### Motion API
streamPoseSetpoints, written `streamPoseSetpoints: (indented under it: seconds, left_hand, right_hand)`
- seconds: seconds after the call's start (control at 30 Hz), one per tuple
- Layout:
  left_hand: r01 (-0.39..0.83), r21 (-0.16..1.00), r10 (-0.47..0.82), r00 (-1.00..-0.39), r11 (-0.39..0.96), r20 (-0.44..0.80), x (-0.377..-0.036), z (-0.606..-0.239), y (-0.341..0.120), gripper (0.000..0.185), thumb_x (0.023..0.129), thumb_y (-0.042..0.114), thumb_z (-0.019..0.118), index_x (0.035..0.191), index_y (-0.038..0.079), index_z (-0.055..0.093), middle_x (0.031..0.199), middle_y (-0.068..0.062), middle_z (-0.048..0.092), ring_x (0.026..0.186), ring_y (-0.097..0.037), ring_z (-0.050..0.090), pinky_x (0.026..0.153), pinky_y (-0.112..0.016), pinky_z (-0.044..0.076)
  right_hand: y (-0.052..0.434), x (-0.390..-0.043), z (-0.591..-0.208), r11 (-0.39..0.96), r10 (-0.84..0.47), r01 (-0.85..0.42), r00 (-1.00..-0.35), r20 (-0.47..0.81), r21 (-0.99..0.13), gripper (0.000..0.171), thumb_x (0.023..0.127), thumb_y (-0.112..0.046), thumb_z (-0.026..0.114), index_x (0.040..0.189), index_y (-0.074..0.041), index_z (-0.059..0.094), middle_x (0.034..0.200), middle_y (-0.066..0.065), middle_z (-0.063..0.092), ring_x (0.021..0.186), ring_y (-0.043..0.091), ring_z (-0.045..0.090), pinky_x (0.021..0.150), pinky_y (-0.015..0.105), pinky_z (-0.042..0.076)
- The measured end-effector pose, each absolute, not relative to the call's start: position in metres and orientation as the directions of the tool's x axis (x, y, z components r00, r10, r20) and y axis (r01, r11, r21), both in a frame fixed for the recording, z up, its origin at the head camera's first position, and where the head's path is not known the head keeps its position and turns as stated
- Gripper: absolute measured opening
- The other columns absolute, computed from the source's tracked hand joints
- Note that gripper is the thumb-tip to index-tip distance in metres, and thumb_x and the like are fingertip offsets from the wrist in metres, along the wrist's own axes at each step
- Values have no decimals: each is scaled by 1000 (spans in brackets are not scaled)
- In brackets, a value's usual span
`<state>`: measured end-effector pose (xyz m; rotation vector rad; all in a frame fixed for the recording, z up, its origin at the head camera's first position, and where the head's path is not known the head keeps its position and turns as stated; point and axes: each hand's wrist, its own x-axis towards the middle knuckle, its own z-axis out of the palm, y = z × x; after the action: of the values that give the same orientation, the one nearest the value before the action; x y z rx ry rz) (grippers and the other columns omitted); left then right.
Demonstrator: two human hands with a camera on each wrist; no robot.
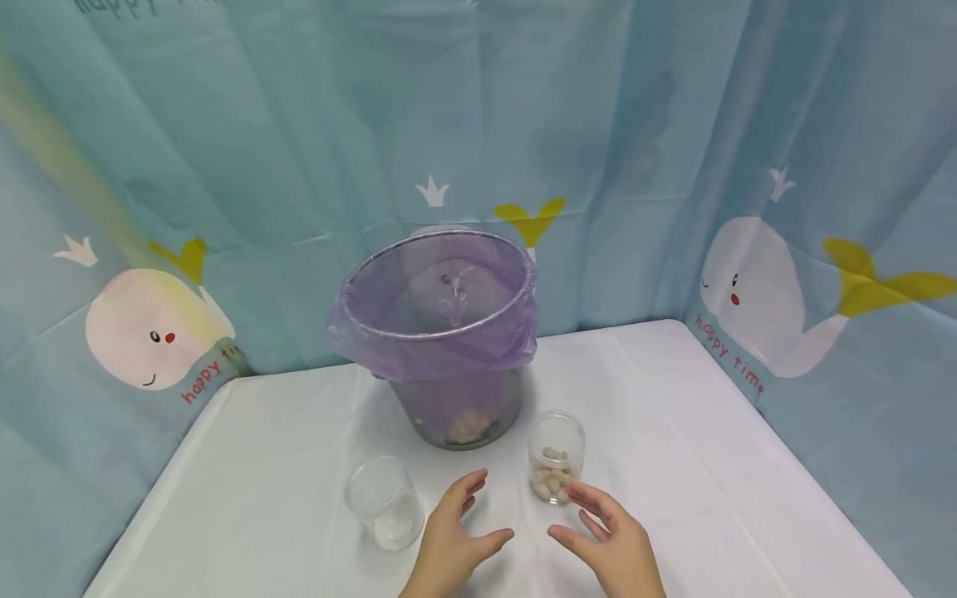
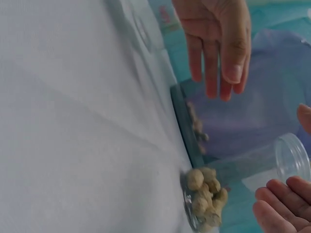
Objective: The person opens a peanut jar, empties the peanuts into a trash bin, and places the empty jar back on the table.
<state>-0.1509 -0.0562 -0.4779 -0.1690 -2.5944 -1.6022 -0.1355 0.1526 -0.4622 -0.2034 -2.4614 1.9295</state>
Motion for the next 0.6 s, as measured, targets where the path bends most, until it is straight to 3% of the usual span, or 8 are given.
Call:
streamPoseSetpoints:
  seconds: [0.07, 0.3, 0.4, 0.5, 0.6]
  left_hand:
    - [155, 871, 54, -988, 467, 147, -153, -479, -53, 75, 70, 21, 90, 135, 5, 55, 133, -13, 61, 122, -36, 59, 102, -47, 52]
    - [163, 864, 43, -986, 476, 162, -160, -478, -41, 75, 69, 19, 91, 135, 6, 57, 135, -9, 61, 126, -36, 58, 105, -53, 49]
    - [173, 863, 53, -984, 475, 168, -164, -478, -35, 76, 69, 18, 91, 135, 6, 56, 135, -9, 61, 125, -35, 58, 104, -51, 50]
    - [187, 864, 71, -982, 468, 175, -169, -477, -29, 77, 70, 17, 90, 136, 4, 55, 135, -10, 60, 123, -37, 59, 102, -49, 52]
    - [188, 873, 84, -982, 450, 168, -172, -475, -24, 77, 71, 16, 89, 137, 4, 53, 136, -11, 59, 123, -38, 59, 102, -48, 53]
  right_hand:
    - [158, -137, -461, 237, 115, 106, -990, -81, -966, 63, 80, -22, 83, 134, -3, 58, 137, 16, 62, 125, 25, 62, 97, 29, 56]
    - [170, -145, -458, 256, 134, 102, -989, -69, -961, 67, 80, -27, 84, 137, -5, 56, 141, 14, 58, 110, -12, 58, 98, 20, 54]
    - [172, -150, -458, 274, 132, 71, -991, -36, -959, 69, 81, -26, 83, 139, -5, 53, 143, 16, 56, 109, -17, 54, 97, 17, 53]
    - [174, -154, -458, 309, 131, 50, -991, -10, -950, 71, 82, -25, 83, 142, -5, 50, 144, 18, 55, 120, 2, 61, 98, 21, 54]
    - [175, -159, -457, 339, 124, 51, -992, -9, -939, 76, 81, -27, 83, 145, -6, 46, 147, 19, 51, 131, 27, 56, 101, 25, 53]
